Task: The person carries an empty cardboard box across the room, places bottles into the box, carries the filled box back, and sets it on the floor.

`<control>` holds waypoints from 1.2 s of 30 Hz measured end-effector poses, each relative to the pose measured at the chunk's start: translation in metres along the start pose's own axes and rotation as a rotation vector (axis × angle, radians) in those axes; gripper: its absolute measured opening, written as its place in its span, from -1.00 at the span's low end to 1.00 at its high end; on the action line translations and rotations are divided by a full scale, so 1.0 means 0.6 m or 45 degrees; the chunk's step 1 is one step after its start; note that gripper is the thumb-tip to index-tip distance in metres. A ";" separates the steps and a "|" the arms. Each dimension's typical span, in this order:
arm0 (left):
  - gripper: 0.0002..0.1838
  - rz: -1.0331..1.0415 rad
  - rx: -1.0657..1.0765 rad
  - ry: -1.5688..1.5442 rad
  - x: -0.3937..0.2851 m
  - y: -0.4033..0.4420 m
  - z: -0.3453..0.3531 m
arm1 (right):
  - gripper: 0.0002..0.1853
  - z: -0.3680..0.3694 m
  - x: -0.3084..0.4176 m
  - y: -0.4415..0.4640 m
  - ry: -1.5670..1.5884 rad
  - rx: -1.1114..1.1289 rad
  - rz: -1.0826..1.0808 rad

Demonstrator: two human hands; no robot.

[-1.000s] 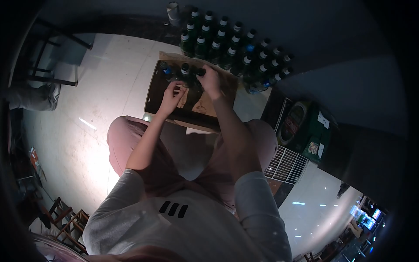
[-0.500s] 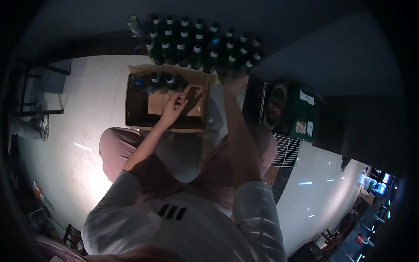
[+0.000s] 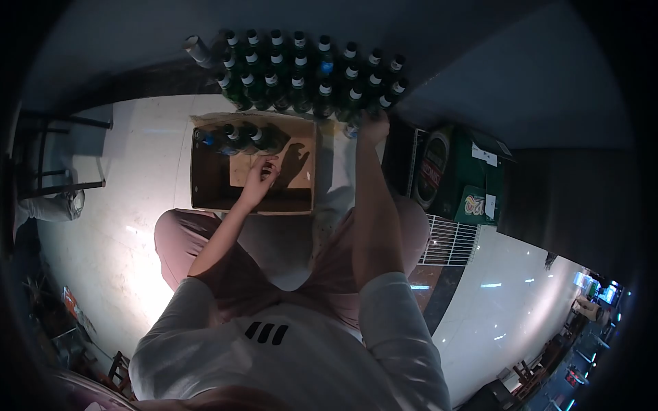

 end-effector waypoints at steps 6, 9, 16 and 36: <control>-0.74 0.057 -0.031 0.054 0.020 -0.011 -0.011 | -0.68 0.008 -0.010 -0.001 -0.006 -0.024 -0.060; -0.74 0.063 -0.035 0.054 0.020 -0.019 -0.018 | -0.70 -0.008 0.007 -0.023 0.117 -0.100 -0.038; -0.75 0.064 -0.040 0.030 0.012 -0.034 -0.021 | -0.78 -0.045 0.009 -0.060 -0.162 -0.141 -0.086; -0.76 0.143 0.036 0.032 0.010 -0.065 -0.038 | -0.81 -0.071 -0.055 -0.128 -0.207 -0.025 -0.196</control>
Point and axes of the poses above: each hand's wrist, its own y-axis towards the middle knuckle, its own z-axis out of the palm, x = y × z, the point moved 1 cm from there along y, towards the middle knuckle, and after that the axes turned 10 degrees about x, right-handed, at the moved point
